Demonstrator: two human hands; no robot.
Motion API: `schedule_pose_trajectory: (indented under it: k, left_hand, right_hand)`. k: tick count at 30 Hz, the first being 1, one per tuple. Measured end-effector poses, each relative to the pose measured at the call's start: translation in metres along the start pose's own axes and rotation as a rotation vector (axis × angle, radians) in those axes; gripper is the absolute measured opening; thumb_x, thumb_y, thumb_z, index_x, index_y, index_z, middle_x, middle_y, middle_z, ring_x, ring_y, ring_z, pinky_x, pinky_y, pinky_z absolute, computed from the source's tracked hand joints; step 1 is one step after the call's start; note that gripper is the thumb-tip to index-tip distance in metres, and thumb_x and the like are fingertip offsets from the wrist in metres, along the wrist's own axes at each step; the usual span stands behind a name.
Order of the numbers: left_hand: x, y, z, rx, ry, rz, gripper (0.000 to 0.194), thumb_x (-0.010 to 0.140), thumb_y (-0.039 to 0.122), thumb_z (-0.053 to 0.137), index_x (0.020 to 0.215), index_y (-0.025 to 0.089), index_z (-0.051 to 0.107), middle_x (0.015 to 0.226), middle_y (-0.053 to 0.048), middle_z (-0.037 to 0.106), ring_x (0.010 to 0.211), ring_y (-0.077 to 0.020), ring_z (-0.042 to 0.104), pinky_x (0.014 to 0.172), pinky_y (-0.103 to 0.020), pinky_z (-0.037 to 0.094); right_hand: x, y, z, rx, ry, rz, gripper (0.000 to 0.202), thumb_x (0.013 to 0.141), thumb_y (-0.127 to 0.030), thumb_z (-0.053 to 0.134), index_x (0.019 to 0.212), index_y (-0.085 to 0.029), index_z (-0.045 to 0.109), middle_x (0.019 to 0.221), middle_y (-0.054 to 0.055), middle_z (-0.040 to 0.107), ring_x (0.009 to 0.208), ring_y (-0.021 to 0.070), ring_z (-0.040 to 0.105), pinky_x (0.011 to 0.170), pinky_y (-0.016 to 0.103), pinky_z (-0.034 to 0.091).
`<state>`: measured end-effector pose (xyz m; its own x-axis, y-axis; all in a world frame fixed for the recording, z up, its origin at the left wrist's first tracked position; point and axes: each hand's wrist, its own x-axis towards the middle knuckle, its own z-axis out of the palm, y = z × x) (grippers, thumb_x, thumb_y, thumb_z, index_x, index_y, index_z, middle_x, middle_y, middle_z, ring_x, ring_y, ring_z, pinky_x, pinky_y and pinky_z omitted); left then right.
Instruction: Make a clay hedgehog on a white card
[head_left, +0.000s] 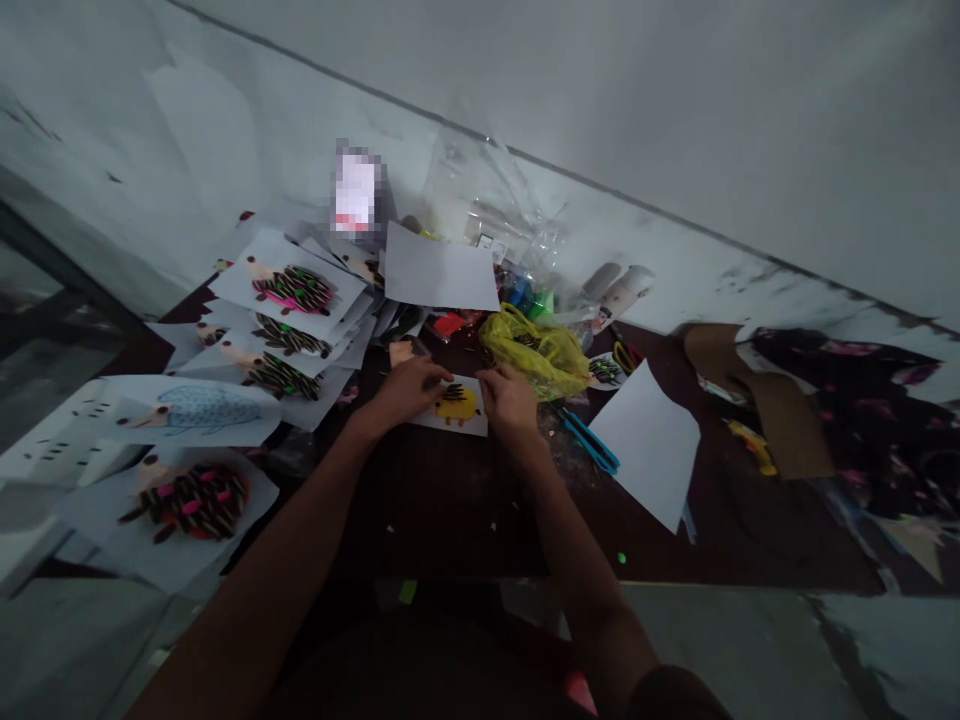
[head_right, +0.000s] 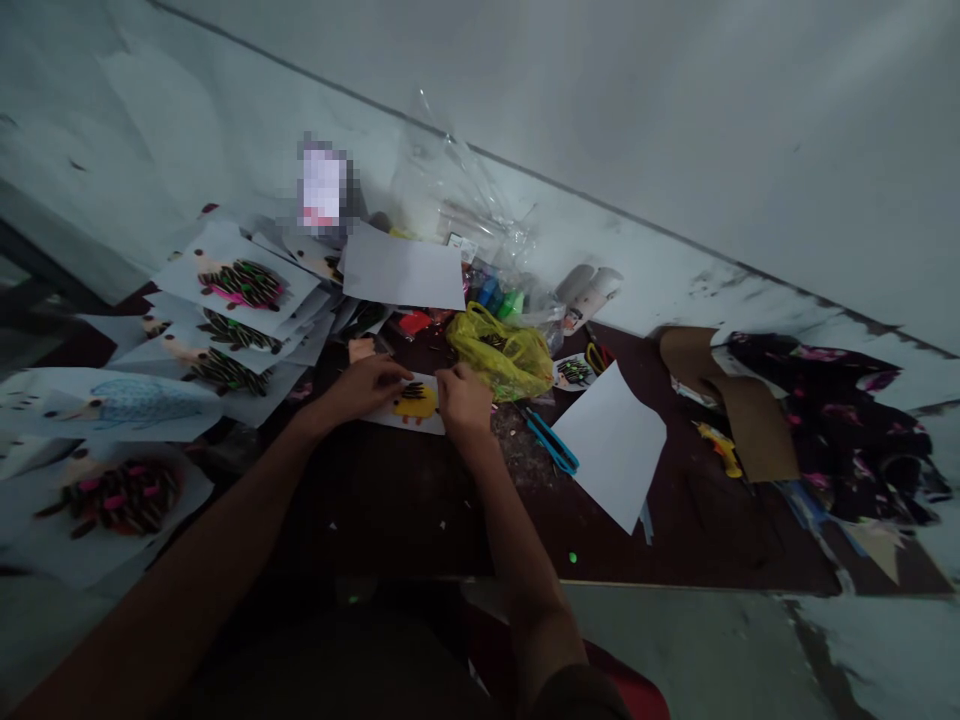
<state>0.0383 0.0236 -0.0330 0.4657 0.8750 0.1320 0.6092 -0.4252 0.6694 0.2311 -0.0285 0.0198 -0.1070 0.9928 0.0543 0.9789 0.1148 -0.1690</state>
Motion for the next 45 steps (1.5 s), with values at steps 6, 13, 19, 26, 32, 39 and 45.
schedule_pose_trajectory:
  k: [6,13,19,26,32,39,45]
  left_hand:
    - [0.000,0.001,0.000,0.022,0.005,-0.005,0.032,0.091,0.014,0.056,0.111,0.017,0.080,0.105,-0.011,0.074,0.099,-0.0237,0.068,0.092,-0.034,0.052]
    - [0.002,-0.003,0.000,0.026,-0.009,0.037,0.036,0.092,0.010,0.050,0.111,0.016,0.079,0.108,-0.012,0.073,0.103,-0.0237,0.068,0.096,-0.036,0.052]
    - [0.002,-0.007,0.004,0.035,-0.006,0.057,0.040,0.086,0.007,0.050,0.112,0.018,0.079,0.106,-0.011,0.072,0.104,-0.0237,0.067,0.099,-0.038,0.053]
    - [0.003,-0.010,0.004,0.003,0.000,0.061,0.036,0.088,0.010,0.052,0.108,0.018,0.080,0.106,-0.010,0.072,0.102,-0.0231,0.067,0.097,-0.038,0.053]
    - [0.003,-0.013,0.005,0.003,0.001,0.066,0.037,0.087,0.008,0.052,0.110,0.018,0.079,0.105,-0.009,0.072,0.098,-0.0208,0.067,0.095,-0.034,0.053]
    - [0.004,-0.015,0.005,-0.002,-0.020,0.057,0.037,0.089,0.010,0.051,0.112,0.016,0.079,0.107,-0.011,0.072,0.100,-0.0214,0.067,0.095,-0.034,0.053]
    - [0.003,-0.012,0.003,-0.007,-0.010,0.070,0.035,0.088,0.010,0.052,0.109,0.018,0.080,0.106,-0.010,0.072,0.098,-0.0205,0.067,0.094,-0.033,0.053]
  right_hand:
    - [0.040,0.003,-0.004,-0.124,-0.111,0.100,0.038,0.108,-0.030,0.041,0.121,-0.024,0.076,0.122,0.010,0.071,0.106,0.0221,0.067,0.083,0.028,0.048]
    - [0.078,-0.010,0.010,-0.206,-0.138,0.041,0.039,0.109,-0.025,0.036,0.129,-0.021,0.069,0.133,0.014,0.064,0.113,0.0233,0.065,0.087,0.030,0.049]
    - [0.067,-0.004,0.008,-0.122,-0.089,0.051,0.033,0.109,-0.023,0.037,0.128,-0.014,0.062,0.126,0.016,0.068,0.111,0.0226,0.065,0.089,0.030,0.049]
    - [0.017,0.020,0.013,0.367,0.100,-0.081,0.026,0.098,-0.016,0.050,0.113,-0.017,0.072,0.110,0.009,0.076,0.102,0.0204,0.068,0.093,0.032,0.050]
    - [-0.014,0.010,0.020,0.492,0.102,-0.184,0.021,0.099,-0.020,0.059,0.105,-0.021,0.079,0.103,0.007,0.073,0.094,0.0172,0.068,0.086,0.027,0.052]
    - [-0.022,0.000,0.030,0.435,0.096,-0.204,0.025,0.100,-0.015,0.057,0.115,-0.019,0.076,0.108,0.008,0.074,0.097,0.0172,0.068,0.088,0.027,0.051]
    - [-0.024,-0.009,0.022,0.245,0.067,-0.193,0.019,0.102,-0.021,0.058,0.105,-0.020,0.077,0.101,0.007,0.073,0.096,0.0165,0.068,0.085,0.024,0.049]
